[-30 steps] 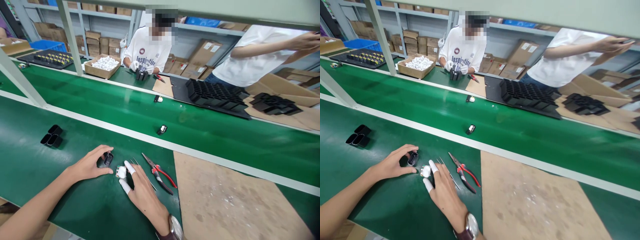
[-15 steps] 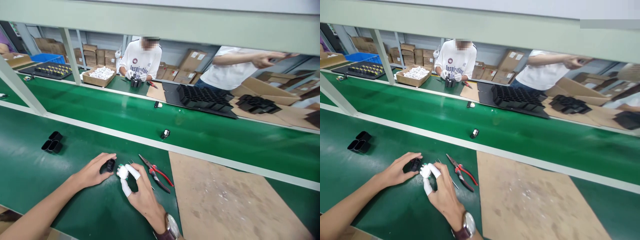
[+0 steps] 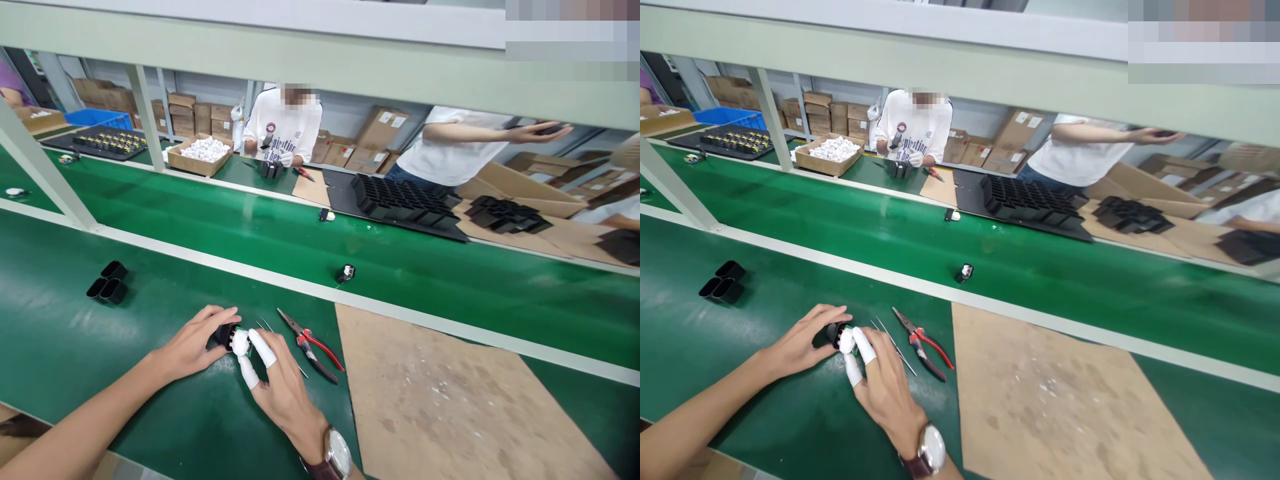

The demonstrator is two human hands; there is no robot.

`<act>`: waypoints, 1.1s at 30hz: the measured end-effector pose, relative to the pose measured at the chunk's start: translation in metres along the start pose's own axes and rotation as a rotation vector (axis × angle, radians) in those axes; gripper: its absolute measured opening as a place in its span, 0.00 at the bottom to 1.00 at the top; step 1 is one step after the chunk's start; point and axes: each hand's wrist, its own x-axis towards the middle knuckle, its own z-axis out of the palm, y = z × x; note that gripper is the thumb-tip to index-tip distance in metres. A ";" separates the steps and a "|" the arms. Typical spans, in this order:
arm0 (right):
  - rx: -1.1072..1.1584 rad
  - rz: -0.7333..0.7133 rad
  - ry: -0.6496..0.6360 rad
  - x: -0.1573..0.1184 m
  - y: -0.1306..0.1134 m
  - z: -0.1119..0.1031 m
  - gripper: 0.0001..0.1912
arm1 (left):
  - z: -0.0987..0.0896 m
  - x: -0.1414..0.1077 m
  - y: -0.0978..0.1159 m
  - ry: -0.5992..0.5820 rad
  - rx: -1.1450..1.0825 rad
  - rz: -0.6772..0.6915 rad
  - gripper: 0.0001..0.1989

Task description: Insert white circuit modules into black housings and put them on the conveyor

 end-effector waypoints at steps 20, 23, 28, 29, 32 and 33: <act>-0.120 -0.001 -0.087 -0.001 0.000 -0.003 0.31 | 0.001 0.002 0.003 -0.065 0.011 -0.036 0.41; -0.126 0.010 -0.129 0.000 0.000 -0.005 0.29 | 0.002 0.002 0.003 -0.077 0.013 -0.035 0.42; -0.136 0.015 -0.163 0.000 0.001 -0.004 0.27 | 0.003 0.002 0.003 -0.080 0.013 -0.031 0.41; -0.138 0.015 -0.166 -0.001 0.001 -0.004 0.26 | 0.003 0.002 0.003 -0.081 0.013 -0.031 0.41; -0.146 0.011 -0.164 -0.002 0.002 -0.002 0.25 | 0.003 0.002 0.006 -0.083 0.003 -0.034 0.40; -0.147 0.007 -0.160 -0.002 0.002 -0.002 0.24 | 0.003 0.002 0.006 -0.081 -0.002 -0.034 0.39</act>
